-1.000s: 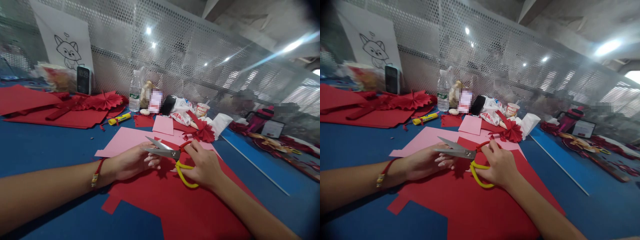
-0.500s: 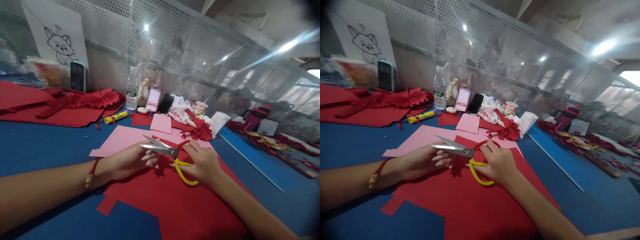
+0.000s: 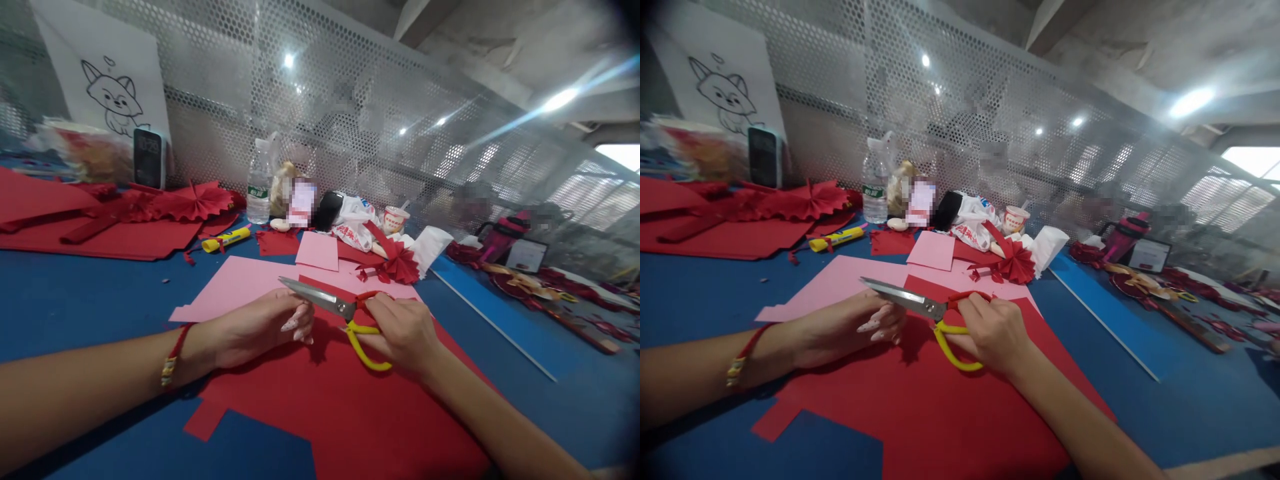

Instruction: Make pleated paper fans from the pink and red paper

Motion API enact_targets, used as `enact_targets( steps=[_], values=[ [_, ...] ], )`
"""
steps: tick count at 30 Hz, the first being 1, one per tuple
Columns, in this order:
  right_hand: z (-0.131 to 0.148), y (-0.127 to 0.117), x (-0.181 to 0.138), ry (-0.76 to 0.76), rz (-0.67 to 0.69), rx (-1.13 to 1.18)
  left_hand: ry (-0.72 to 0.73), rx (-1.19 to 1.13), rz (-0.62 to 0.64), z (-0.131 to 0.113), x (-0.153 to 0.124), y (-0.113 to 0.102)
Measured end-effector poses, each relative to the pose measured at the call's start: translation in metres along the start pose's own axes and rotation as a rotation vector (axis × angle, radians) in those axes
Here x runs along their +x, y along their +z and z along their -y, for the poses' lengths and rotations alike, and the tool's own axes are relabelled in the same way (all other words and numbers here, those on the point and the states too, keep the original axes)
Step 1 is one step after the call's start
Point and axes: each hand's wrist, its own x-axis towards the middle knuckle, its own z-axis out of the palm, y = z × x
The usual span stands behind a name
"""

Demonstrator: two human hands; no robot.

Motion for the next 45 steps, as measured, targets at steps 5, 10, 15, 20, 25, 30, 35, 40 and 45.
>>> enact_targets(
  steps=[5,10,15,20,25,30,35,40,45],
  values=[
    [0.000,0.004,-0.001,0.203,-0.022,0.008,0.003,0.017,0.021,0.000,0.001,0.000],
    [0.005,-0.002,0.003,0.303,0.113,0.008,0.001,-0.040,0.022,0.002,0.000,-0.001],
    [0.006,-0.005,0.006,0.264,0.223,0.031,0.003,-0.065,0.017,0.003,0.000,-0.002],
    [0.007,0.001,0.005,0.226,0.143,0.073,-0.017,-0.043,-0.031,0.001,0.000,0.001],
    [0.014,0.003,0.006,0.266,0.185,0.079,-0.026,-0.065,-0.059,0.002,0.002,0.000],
    [0.017,0.002,0.006,0.263,0.152,0.034,-0.039,-0.068,-0.118,0.002,0.002,0.001],
    [0.018,0.002,0.007,0.239,0.125,0.003,-0.046,-0.030,-0.123,0.001,0.001,0.004],
    [0.020,0.002,0.007,0.249,0.124,-0.042,-0.024,-0.059,-0.113,0.003,0.002,0.003],
    [0.019,0.001,0.007,0.241,0.123,-0.059,-0.021,-0.062,-0.103,0.001,0.004,0.005]
  ],
)
